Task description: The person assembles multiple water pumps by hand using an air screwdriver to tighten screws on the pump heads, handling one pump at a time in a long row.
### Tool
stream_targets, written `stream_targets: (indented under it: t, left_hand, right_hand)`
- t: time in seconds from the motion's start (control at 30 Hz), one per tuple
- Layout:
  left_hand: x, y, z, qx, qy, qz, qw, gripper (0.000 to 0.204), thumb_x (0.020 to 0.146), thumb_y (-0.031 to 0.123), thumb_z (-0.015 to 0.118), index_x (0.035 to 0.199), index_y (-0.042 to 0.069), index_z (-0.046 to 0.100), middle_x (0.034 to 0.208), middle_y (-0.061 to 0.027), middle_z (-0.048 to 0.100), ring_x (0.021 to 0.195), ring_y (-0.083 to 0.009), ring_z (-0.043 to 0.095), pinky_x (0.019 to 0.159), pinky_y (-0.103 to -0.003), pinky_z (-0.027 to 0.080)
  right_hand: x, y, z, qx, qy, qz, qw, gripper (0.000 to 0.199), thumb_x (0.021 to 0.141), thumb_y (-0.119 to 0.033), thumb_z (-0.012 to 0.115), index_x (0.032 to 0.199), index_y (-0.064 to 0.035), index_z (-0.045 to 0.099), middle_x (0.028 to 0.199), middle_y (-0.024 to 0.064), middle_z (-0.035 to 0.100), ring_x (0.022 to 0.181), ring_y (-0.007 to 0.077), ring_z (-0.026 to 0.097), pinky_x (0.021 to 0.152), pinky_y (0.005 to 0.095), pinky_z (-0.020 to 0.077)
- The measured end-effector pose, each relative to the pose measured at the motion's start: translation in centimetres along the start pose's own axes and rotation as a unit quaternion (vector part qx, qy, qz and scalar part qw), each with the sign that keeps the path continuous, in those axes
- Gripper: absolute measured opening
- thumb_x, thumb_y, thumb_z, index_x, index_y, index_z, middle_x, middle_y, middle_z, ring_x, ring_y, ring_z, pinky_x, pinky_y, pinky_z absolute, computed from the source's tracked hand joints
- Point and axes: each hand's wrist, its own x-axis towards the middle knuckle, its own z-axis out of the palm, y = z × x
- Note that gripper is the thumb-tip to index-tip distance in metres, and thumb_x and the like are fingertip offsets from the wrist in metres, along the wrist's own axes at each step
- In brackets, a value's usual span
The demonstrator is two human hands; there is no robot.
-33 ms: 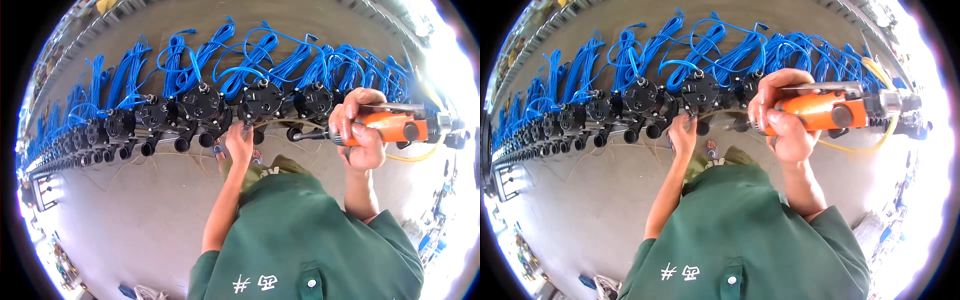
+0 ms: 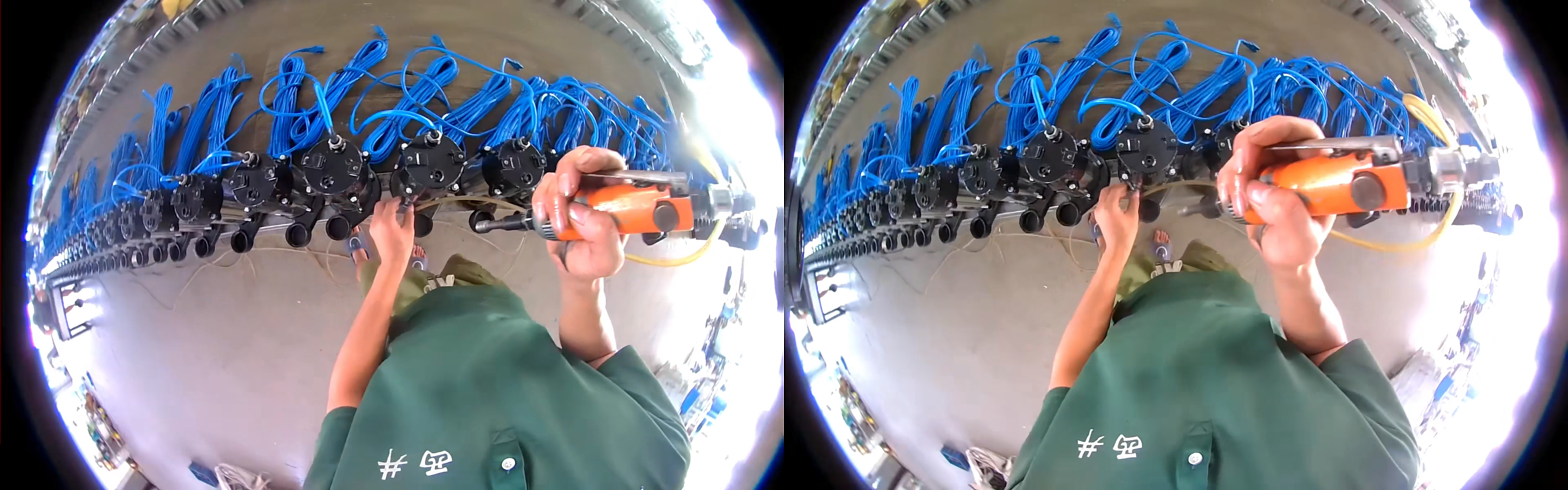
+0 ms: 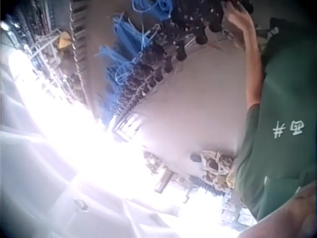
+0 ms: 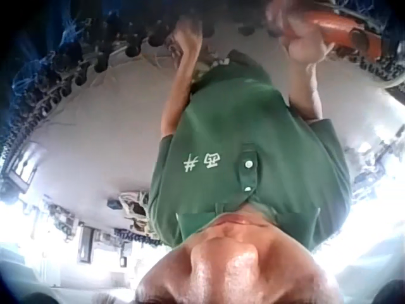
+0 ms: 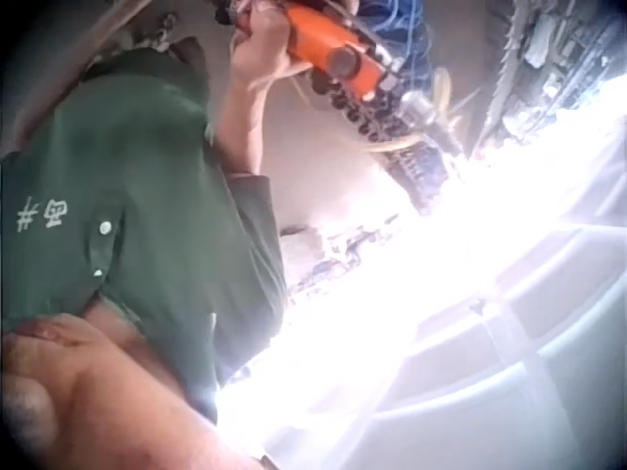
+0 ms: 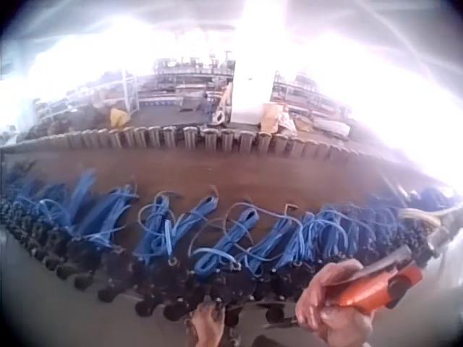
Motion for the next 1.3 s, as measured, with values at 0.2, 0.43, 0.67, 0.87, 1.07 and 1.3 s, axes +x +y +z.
stream_targets:
  t: [0.2,0.43,0.67,0.87,1.07,1.3]
  left_hand:
    - [0.1,-2.1,1.3,-0.041,0.068,0.033,0.996,0.009,0.084,0.007,0.072,0.092,0.002,0.071,0.092,-0.0108,0.068,0.076,-0.0323,0.068,0.064,-0.04,0.054]
    - [-0.1,-2.1,1.4,-0.023,0.059,0.008,0.998,0.01,0.085,0.006,0.071,0.093,0.002,0.072,0.089,-0.0113,0.067,0.075,-0.0329,0.067,0.064,-0.041,0.053]
    - [-0.7,-2.6,1.5,-0.022,0.042,-0.007,0.999,0.012,0.086,0.006,0.069,0.097,0.002,0.073,0.091,-0.0117,0.07,0.076,-0.0337,0.068,0.069,-0.04,0.055]
    - [-0.1,-3.1,1.6,0.024,0.01,0.032,0.999,0.01,0.085,0.007,0.07,0.093,0.002,0.071,0.089,-0.0139,0.069,0.074,-0.0352,0.068,0.066,-0.043,0.054]
    - [3.8,4.8,-5.7,0.084,-0.072,0.031,0.993,0.007,0.084,0.002,0.066,0.089,-0.001,0.07,0.087,-0.0194,0.069,0.074,-0.0325,0.07,0.066,-0.039,0.055]
    - [23.7,15.0,-13.7,-0.035,-0.219,0.143,0.964,0.007,0.086,0.005,0.07,0.089,-0.001,0.071,0.084,-0.0126,0.07,0.073,-0.0231,0.069,0.069,-0.03,0.055]
  right_hand:
    - [0.3,2.3,1.8,-0.027,-0.026,0.033,0.999,0.039,0.076,-0.004,0.056,0.114,0.0033,0.052,0.092,0.0141,0.057,0.06,0.0141,0.054,0.059,0.0318,0.0496]
    - [0.5,8.0,2.9,-0.052,-0.072,0.077,0.993,0.035,0.079,0.005,0.055,0.114,0.0017,0.053,0.091,0.0121,0.06,0.07,0.0153,0.058,0.063,0.0304,0.0509]
    - [1.0,14.5,3.0,-0.06,-0.094,0.07,0.991,0.023,0.076,0.008,0.061,0.099,0.0015,0.06,0.087,0.0064,0.064,0.076,0.0113,0.061,0.067,0.0261,0.0514]
    - [2.6,13.5,3.1,-0.137,-0.17,0.043,0.975,0.021,0.076,0.005,0.059,0.097,0.0004,0.06,0.086,0.0073,0.064,0.075,0.0133,0.062,0.068,0.0284,0.0525]
    - [3.2,9.5,3.5,-0.087,-0.184,-0.028,0.979,0.031,0.077,0.0,0.064,0.108,0.0015,0.067,0.087,0.0085,0.068,0.077,0.0106,0.064,0.067,0.0264,0.0522]
    - [4.3,5.0,-0.8,-0.266,-0.043,-0.068,0.961,0.025,0.072,-0.003,0.066,0.097,0.0006,0.065,0.08,0.0118,0.065,0.068,0.0192,0.062,0.06,0.0293,0.0509]
